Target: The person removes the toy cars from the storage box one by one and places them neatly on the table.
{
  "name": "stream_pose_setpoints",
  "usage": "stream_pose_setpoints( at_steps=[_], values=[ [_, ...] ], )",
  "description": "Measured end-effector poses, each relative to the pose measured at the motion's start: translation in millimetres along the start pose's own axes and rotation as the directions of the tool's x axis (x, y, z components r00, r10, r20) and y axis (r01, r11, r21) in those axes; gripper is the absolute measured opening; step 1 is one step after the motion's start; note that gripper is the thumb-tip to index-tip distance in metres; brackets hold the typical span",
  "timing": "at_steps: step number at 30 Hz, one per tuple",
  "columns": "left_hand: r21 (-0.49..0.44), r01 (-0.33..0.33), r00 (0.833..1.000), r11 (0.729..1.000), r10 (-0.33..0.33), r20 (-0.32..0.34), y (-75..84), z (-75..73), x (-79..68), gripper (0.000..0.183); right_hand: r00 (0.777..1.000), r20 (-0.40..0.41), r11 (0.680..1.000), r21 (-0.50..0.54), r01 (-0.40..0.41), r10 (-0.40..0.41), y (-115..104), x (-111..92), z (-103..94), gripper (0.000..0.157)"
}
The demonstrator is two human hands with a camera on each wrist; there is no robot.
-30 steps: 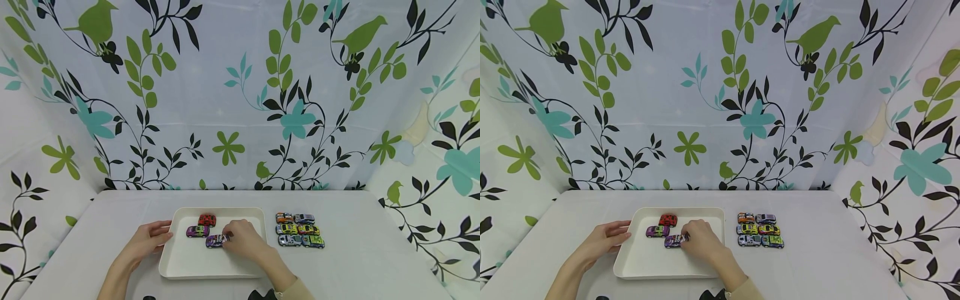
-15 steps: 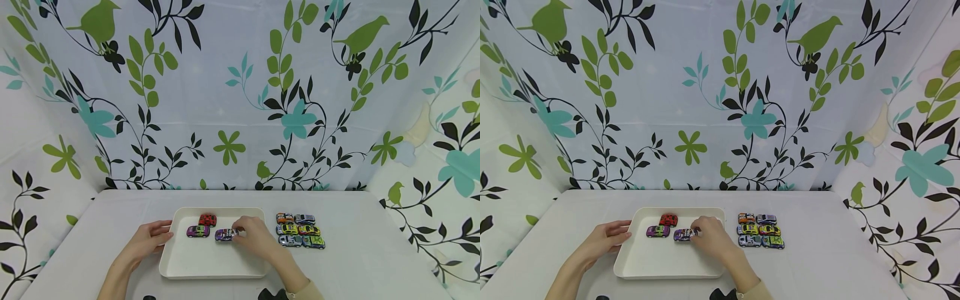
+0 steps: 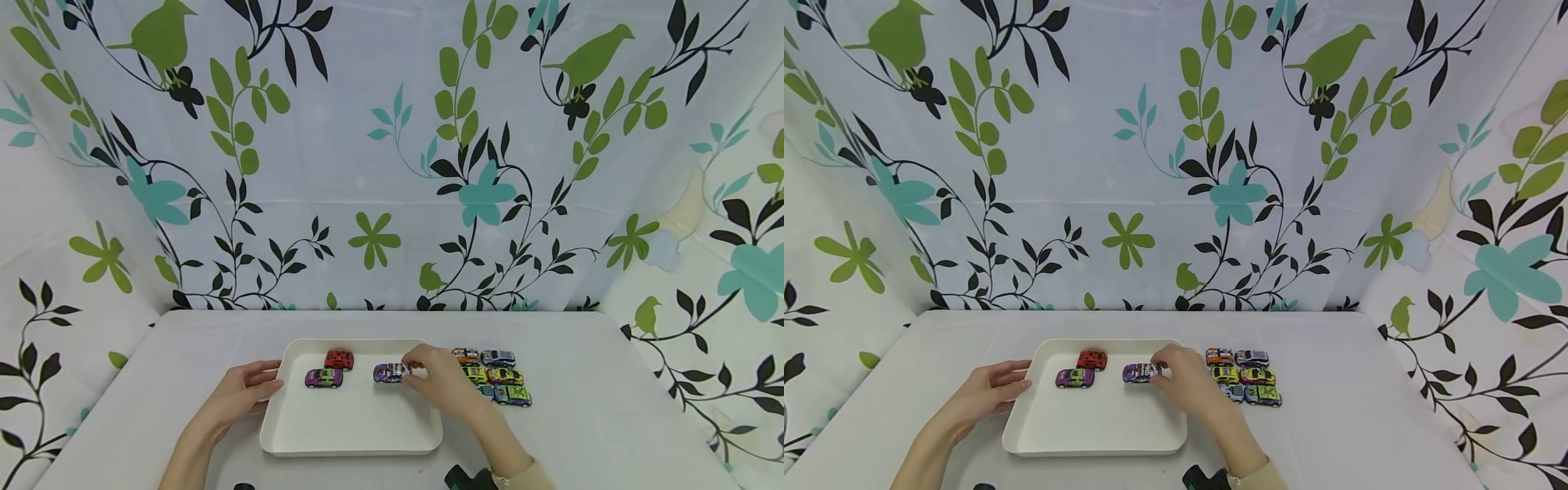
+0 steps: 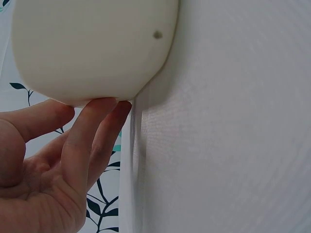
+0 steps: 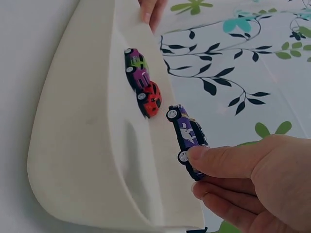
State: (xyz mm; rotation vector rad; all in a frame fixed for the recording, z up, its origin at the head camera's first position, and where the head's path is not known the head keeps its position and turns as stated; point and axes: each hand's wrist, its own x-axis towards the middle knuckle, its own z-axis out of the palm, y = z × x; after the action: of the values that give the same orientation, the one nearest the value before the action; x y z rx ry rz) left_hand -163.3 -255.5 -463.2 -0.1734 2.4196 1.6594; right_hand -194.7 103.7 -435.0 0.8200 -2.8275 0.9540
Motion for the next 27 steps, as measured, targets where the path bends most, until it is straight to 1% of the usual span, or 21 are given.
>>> stream_pose_setpoints(
  at_steps=[8,14,22,27],
  values=[
    [-0.002,-0.001,1.000,1.000,0.001,-0.004,1.2,-0.3,0.2,0.053,0.999,-0.028,0.999,-0.001,-0.041,0.041,9,-6,-16.8,0.022],
    [-0.007,-0.002,1.000,1.000,0.002,-0.002,1.9,-0.6,-0.3,0.053,0.994,-0.073,0.996,-0.017,-0.083,0.081,20,-11,-22.8,0.023],
    [-0.016,-0.006,1.000,1.000,0.006,0.005,0.0,-0.6,0.3,0.054,0.990,-0.103,0.995,-0.011,-0.101,0.100,35,-18,-31.6,0.025],
    [-0.025,-0.016,1.000,1.000,0.016,0.011,-1.4,-0.8,0.3,0.054,0.990,-0.110,0.996,-0.011,-0.091,0.089,43,-23,-39.6,0.025]
  ],
)
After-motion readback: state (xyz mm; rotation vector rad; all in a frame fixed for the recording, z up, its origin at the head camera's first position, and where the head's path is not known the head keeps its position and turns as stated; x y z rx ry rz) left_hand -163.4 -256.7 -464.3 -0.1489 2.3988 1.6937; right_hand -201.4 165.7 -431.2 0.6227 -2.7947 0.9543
